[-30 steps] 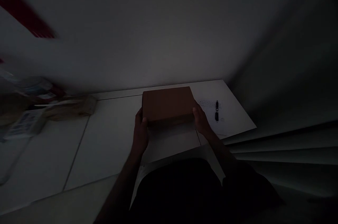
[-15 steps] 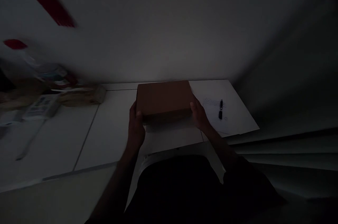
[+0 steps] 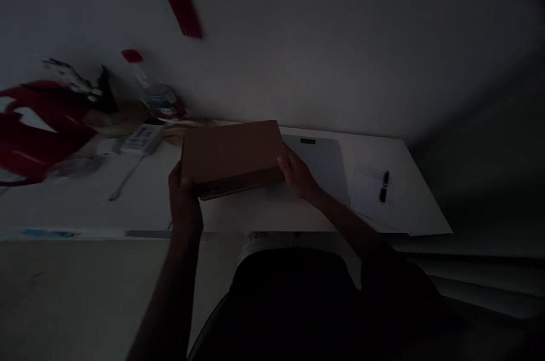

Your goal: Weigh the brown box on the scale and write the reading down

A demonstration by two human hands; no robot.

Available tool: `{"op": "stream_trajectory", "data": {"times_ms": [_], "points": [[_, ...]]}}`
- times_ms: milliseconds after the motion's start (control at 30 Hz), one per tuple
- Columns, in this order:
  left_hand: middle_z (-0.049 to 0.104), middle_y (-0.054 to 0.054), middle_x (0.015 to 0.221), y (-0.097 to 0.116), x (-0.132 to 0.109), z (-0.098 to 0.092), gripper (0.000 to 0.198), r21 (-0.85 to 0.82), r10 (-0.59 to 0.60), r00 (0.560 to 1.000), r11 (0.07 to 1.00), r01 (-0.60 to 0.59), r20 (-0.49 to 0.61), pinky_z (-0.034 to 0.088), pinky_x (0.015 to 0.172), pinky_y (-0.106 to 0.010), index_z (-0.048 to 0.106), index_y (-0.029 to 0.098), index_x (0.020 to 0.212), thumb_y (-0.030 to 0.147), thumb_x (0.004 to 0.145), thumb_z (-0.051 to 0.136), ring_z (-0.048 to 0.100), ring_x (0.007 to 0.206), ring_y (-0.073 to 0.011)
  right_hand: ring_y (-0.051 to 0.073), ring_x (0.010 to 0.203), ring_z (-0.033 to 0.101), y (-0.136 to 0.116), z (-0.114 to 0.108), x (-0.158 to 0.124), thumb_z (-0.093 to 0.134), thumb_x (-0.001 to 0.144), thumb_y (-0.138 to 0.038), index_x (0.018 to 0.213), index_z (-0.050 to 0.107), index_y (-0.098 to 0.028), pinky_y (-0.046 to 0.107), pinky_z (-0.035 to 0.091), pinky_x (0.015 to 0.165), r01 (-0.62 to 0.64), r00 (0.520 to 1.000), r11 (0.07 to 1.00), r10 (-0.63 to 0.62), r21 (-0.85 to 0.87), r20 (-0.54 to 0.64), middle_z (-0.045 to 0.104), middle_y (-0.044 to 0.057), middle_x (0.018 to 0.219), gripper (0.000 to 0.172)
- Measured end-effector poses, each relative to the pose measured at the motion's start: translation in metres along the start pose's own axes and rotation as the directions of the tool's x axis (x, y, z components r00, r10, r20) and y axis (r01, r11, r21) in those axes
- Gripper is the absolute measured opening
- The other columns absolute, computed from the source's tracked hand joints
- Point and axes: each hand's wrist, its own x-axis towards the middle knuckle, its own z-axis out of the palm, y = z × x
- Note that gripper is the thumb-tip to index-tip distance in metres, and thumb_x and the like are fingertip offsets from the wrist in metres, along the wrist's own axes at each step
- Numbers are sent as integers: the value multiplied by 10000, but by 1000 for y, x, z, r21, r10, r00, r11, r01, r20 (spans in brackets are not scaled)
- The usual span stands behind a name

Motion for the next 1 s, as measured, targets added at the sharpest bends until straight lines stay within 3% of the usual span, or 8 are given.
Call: {"op": "stream_trajectory", "data": {"times_ms": [133,233,400,733,1000], "points": [[506,-136,1417,-2,3,-20,604,73,-17,993,997,26,-117,402,1083,-398,496,71,1430,368,905,532,476,1291,-283,266,1366,442,0,25,14,308,967,-700,1555,334,-228,421,447,1104,11,997,999,-13,31,78,461,54,1472,754],[503,-159,1417,-14,5,-35,674,23,-12,990,1000,15,-141,424,1063,-410,456,38,1450,392,883,549,477,1291,-300,258,1346,465,1,41,22,317,957,-694,1548,338,-218,417,451,1101,11,992,998,-18,57,127,466,57,1468,759],[499,-157,1419,-30,7,-53,694,-31,-78,981,997,74,-179,430,1059,-427,444,70,1460,392,855,551,475,1297,-306,239,1395,412,2,60,28,312,960,-673,1528,355,-165,417,331,1201,0,986,999,-9,54,165,431,76,1496,763],[495,-168,1409,-45,5,-64,778,-51,-98,978,995,90,-182,479,998,-384,454,63,1423,522,808,584,502,1259,-293,231,1413,392,10,79,28,298,952,-696,1525,367,-178,414,321,1208,-12,982,999,1,53,188,430,76,1498,775],[516,-156,1374,-47,4,-63,728,-77,-109,978,992,96,-179,480,1010,-371,459,61,1406,450,803,581,518,1227,-267,229,1404,400,10,80,25,319,942,-696,1523,363,-167,403,312,1211,-54,980,997,43,54,192,419,72,1507,788]]}}
